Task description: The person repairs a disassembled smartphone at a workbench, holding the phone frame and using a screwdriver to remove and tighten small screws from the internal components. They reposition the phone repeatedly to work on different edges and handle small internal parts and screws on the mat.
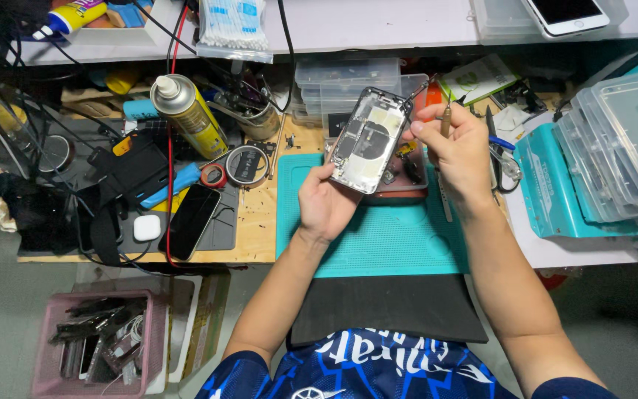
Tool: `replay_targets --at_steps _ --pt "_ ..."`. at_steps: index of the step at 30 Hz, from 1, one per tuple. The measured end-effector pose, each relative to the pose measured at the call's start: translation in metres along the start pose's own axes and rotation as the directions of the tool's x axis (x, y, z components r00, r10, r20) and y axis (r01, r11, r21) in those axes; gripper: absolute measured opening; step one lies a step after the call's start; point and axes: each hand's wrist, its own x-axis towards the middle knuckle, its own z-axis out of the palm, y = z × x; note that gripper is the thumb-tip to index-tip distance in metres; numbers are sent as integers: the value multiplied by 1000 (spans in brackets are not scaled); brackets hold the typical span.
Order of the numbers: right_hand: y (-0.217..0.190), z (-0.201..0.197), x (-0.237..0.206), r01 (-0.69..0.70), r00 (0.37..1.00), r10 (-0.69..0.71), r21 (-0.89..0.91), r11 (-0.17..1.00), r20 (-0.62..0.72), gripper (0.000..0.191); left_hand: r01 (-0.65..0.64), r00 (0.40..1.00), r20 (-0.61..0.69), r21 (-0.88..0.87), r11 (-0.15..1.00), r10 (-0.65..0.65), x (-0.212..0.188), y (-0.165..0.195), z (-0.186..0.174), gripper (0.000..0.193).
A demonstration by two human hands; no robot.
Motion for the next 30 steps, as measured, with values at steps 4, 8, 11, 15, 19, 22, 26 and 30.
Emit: replay_targets --at_steps 4,8,11,15,19,22,26,30 --pt "-5 6 -4 46 999 -44 -73 996 28 10 -55 997 70 294 954 36 -1 0 0 68" --pt "-7 11 -11 36 998 -31 -107 994 50 16 -84 995 -13 401 912 97 1 -5 -1 64" --pt "-4 17 -16 58 997 -50 -159 986 54 14 -88 991 -59 405 910 122 5 -11 -4 58" --pt "3 27 -22 243 970 -235 -333 911 67 11 -150 986 4 459 875 167 8 -21 -5 65" --pt "3 29 -27 580 809 -518 -511 634 277 12 -154 986 21 476 866 164 9 -27 -7 67" --pt "3 36 -30 616 782 -534 -531 582 322 14 -164 985 39 498 851 167 9 -31 -7 67" --pt "4 40 -29 612 786 -519 -538 580 335 15 -144 988 18 493 858 155 9 -32 -10 65" --pt "7 42 -29 599 800 -502 -478 642 329 17 -134 989 9 499 856 150 9 -30 -15 62"
